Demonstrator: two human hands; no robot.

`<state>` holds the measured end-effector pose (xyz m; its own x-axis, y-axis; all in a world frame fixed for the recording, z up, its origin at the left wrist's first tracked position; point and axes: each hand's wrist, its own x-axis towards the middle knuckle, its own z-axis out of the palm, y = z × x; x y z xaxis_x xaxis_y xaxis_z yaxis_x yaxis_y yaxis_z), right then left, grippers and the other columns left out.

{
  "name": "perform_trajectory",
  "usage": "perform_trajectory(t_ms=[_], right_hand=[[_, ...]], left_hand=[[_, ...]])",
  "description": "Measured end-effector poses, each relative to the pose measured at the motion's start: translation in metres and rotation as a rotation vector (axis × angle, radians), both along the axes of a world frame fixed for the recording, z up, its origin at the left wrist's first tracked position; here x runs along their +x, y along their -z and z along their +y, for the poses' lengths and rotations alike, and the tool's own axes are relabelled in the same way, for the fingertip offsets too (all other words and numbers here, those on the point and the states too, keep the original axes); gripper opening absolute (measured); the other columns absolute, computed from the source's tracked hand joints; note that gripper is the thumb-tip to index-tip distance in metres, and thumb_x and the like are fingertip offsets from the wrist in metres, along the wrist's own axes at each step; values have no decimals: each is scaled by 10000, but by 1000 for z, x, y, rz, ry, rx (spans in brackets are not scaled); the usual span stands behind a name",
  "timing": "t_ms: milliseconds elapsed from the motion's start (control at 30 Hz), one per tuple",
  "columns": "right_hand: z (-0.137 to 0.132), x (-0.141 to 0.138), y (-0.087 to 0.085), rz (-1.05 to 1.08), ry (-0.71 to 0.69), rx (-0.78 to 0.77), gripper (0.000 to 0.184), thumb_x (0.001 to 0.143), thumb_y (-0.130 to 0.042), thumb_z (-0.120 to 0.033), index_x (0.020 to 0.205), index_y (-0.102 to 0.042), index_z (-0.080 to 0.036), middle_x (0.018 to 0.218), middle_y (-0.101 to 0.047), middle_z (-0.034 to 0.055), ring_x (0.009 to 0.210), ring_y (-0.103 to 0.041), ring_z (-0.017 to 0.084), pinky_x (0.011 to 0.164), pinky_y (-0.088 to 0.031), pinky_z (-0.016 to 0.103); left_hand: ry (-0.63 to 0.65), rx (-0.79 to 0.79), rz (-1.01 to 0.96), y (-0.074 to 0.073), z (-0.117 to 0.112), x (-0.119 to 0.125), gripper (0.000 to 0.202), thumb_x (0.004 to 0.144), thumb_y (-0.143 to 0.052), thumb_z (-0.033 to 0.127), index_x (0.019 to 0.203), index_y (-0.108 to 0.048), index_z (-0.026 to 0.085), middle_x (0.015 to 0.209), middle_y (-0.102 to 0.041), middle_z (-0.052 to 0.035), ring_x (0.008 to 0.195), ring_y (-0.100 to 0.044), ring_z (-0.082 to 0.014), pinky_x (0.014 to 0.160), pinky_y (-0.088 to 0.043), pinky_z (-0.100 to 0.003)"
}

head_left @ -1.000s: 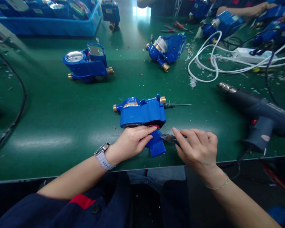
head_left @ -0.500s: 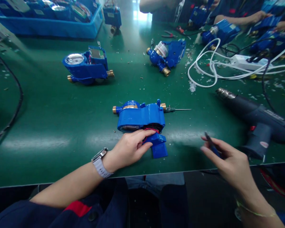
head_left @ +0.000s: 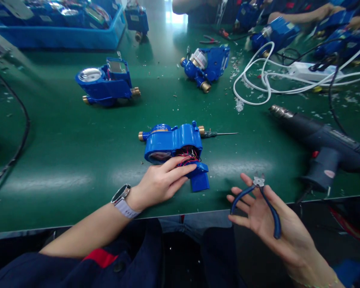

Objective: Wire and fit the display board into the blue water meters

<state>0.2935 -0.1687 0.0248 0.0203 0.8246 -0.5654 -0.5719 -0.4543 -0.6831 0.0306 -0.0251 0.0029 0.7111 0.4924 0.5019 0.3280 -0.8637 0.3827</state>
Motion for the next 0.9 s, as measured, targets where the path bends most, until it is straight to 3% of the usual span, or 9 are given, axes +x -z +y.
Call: perform_trajectory(t_ms=[133,200,267,333,467,567,767,900], right_hand=[[-4,-5,-2,-10,-41,29,404,906,-478,-587,1188,-619,-335,1034,-713,74,959,-680,296,684,-584,503],[-5,-3,-3,-47,-42,76,377,880,-504,-554,1052,-685,-271,1042,-712,110,919,-688,306,651,-585,465],[-4,1,-2,-73,-18,104,348,841,-541,-511,939,-718,-228,1045,-712,130,891,-695,299,654,-585,419],[-4,6,-1,-61,59,79,306,802,-576,-481,885,-725,-226,1061,-711,126,897,-699,285,695,-583,388],[-3,10,3,43,241,-75,224,815,-581,-457,876,-701,-278,1205,-662,85,1017,-673,255,771,-568,373],[-2,7,4,93,230,-103,255,867,-537,-499,935,-692,-308,1243,-643,66,1059,-657,234,807,-558,385],[-4,-7,1,-6,90,90,335,903,-478,-579,971,-683,-323,1119,-702,59,995,-679,248,783,-563,416],[-5,-9,3,-419,43,299,244,903,-566,-476,1049,-638,-295,1057,-704,46,977,-673,253,798,-552,397]], left_hand=[[39,-35,-140,-15,-6,-5,208,897,-608,184,1104,-615,204,1359,-541,-134,882,-687,-130,744,-605,-254],[-6,-64,-216,-19,-9,-9,66,876,-649,213,930,-624,185,1129,-650,-94,774,-663,-112,702,-581,-238],[-79,-129,-155,-17,-12,-14,123,880,-644,264,805,-602,176,854,-678,-41,729,-652,-130,662,-554,-241],[-154,-190,4,-11,-15,-19,158,895,-616,316,844,-627,167,805,-694,-39,746,-666,-161,673,-548,-272],[-254,-293,199,3,-19,-21,398,864,-645,400,1166,-604,144,954,-720,-82,780,-683,-206,678,-554,-327],[-217,-439,179,6,-19,-10,354,844,-670,395,1091,-621,147,867,-702,-50,718,-656,-184,624,-525,-297],[-207,-607,-9,11,-12,14,279,843,-653,371,978,-609,130,899,-681,-62,781,-623,-188,732,-517,-346],[-92,-795,-214,14,-12,10,325,863,-593,361,1088,-580,127,1030,-664,-90,918,-608,-213,851,-496,-371]])
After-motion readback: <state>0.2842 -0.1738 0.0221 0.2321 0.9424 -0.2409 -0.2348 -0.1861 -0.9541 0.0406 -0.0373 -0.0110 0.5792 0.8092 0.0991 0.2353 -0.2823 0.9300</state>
